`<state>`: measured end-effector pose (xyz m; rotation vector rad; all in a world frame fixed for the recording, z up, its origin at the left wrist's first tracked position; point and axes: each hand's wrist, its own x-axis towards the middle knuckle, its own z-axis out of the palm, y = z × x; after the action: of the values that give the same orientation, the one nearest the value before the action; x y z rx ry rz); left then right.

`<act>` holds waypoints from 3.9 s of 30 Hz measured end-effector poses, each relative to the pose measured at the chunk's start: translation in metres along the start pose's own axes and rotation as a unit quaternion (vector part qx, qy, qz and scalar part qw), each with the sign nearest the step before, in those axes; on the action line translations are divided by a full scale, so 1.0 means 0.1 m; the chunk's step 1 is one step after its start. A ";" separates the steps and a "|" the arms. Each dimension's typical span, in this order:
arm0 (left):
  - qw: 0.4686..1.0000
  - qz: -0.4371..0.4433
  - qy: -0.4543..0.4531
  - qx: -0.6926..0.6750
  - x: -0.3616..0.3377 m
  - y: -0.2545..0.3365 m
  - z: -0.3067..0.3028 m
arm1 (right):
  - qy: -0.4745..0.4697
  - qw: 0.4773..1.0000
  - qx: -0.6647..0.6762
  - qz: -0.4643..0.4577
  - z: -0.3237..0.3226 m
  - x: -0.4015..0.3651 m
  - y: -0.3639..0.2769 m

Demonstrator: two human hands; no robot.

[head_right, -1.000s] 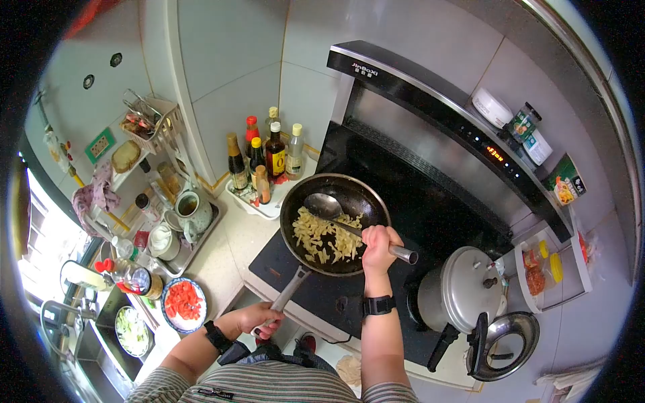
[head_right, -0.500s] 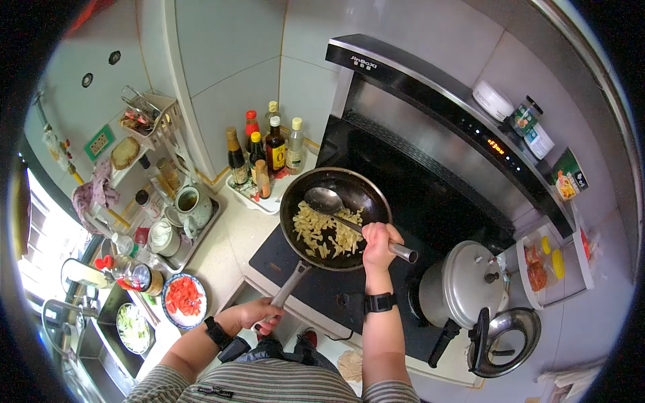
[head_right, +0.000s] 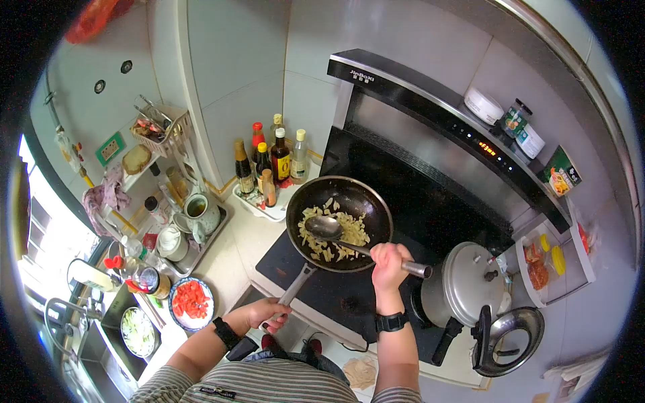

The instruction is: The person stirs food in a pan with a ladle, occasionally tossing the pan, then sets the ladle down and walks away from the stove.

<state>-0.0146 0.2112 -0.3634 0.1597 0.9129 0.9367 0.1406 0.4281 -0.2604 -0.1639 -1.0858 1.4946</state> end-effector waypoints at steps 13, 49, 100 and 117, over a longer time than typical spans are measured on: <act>1.000 0.002 -0.003 0.003 -0.04 0.02 0.03 | -0.062 0.994 -0.046 0.080 0.05 0.20 -0.01; 1.000 -0.006 -0.006 0.018 0.04 0.00 -0.02 | -0.037 0.995 -0.043 0.084 0.25 0.45 0.24; 1.000 -0.019 -0.014 0.008 0.04 0.00 0.00 | -0.009 0.996 0.018 0.084 0.09 0.42 0.16; 1.000 -0.013 -0.010 0.024 0.06 -0.01 0.01 | -0.049 0.993 0.013 0.106 0.04 0.47 0.15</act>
<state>-0.0122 0.2156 -0.3669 0.1971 0.9175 0.8879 0.1150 0.4677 -0.2467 -0.1930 -1.1549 1.7206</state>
